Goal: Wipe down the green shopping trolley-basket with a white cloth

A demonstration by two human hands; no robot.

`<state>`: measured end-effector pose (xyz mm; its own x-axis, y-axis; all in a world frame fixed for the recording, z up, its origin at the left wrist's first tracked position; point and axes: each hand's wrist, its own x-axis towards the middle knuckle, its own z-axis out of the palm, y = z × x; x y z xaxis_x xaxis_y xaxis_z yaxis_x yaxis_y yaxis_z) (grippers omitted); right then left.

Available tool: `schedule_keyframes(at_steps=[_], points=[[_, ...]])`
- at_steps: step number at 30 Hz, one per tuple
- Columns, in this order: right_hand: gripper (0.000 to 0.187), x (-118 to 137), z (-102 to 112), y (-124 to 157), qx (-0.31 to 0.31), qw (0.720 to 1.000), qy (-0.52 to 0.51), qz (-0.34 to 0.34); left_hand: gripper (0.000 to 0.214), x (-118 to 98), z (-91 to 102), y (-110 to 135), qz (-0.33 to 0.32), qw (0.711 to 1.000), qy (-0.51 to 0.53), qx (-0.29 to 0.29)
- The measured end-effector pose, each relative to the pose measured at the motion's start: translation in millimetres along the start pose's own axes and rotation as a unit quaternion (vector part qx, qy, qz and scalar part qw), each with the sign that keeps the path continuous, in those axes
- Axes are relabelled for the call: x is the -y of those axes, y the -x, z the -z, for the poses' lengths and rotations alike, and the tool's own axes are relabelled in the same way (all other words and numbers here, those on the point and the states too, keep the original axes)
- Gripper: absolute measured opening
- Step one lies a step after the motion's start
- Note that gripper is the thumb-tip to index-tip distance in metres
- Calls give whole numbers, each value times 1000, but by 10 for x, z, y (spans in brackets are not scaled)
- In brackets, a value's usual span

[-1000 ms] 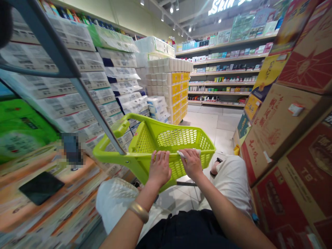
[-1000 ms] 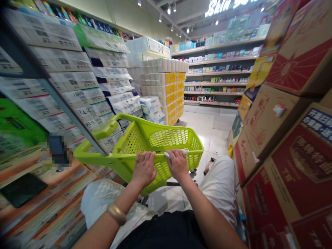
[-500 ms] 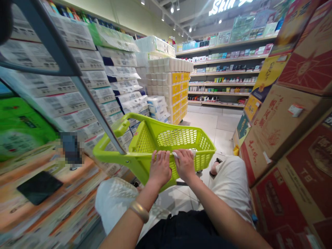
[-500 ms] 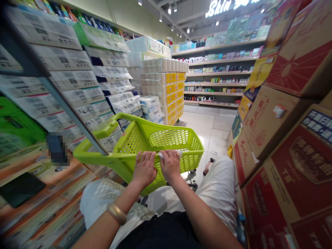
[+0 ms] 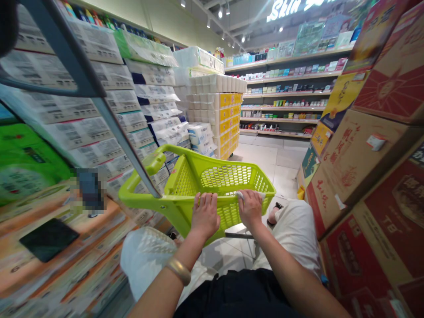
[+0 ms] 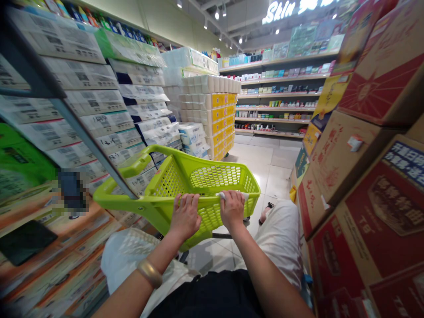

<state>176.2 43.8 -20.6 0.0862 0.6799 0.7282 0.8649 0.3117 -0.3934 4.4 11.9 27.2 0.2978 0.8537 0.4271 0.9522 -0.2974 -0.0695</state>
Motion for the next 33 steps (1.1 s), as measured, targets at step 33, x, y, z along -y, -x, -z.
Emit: schedule_keyframes(at_steps=[33], points=[[24, -160, 109, -21, 26, 998, -17, 54, 64, -97, -11, -23, -14, 1000, 15, 13]])
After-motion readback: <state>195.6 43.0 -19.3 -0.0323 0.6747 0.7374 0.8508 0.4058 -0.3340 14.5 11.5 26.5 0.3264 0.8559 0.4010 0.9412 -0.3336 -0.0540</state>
